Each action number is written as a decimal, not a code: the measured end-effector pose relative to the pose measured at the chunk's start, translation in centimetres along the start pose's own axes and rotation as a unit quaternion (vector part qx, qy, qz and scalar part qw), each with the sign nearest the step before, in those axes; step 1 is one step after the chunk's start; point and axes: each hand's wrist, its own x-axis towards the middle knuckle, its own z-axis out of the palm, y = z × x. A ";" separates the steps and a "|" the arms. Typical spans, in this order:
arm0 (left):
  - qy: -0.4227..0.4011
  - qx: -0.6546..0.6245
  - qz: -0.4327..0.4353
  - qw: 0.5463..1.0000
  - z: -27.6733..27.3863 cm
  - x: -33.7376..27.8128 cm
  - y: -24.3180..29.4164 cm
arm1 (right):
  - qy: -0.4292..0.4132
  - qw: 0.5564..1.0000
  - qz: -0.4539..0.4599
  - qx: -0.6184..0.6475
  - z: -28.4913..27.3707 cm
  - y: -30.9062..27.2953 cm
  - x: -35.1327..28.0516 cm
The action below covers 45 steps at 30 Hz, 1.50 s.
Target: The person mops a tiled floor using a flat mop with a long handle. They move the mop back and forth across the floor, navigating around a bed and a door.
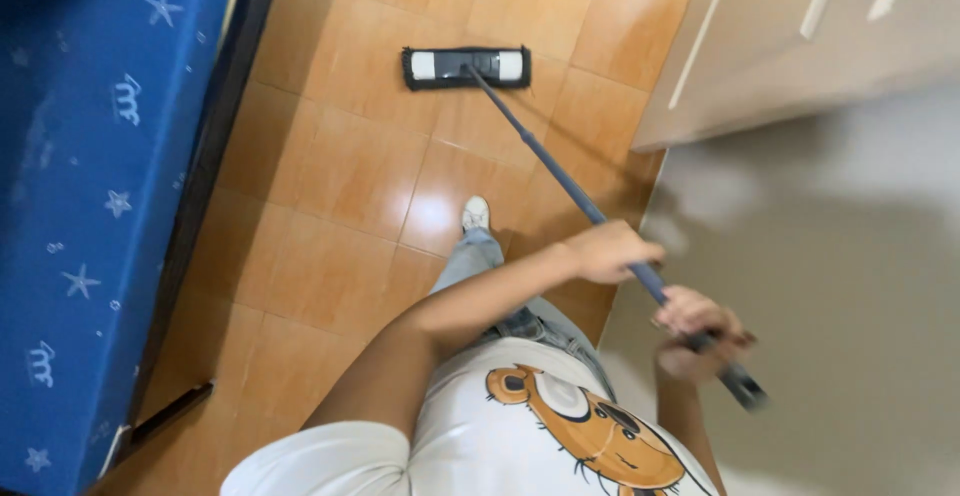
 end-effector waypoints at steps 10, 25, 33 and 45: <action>0.140 0.074 -0.098 0.982 -18.0 -8.2 -17.9 | -0.024 0.996 0.021 -0.088 20.4 19.7 9.5; 0.216 -0.030 -0.295 0.930 -19.6 -13.0 -10.9 | -0.122 0.942 0.202 -0.238 28.4 8.9 9.8; 0.218 -0.002 -0.256 0.942 -22.4 -12.5 -9.4 | -0.228 0.917 0.025 -0.325 29.7 9.0 12.5; 0.308 0.021 -0.204 0.929 -29.5 -11.9 -28.1 | -0.281 0.930 0.047 -0.234 33.2 23.8 20.7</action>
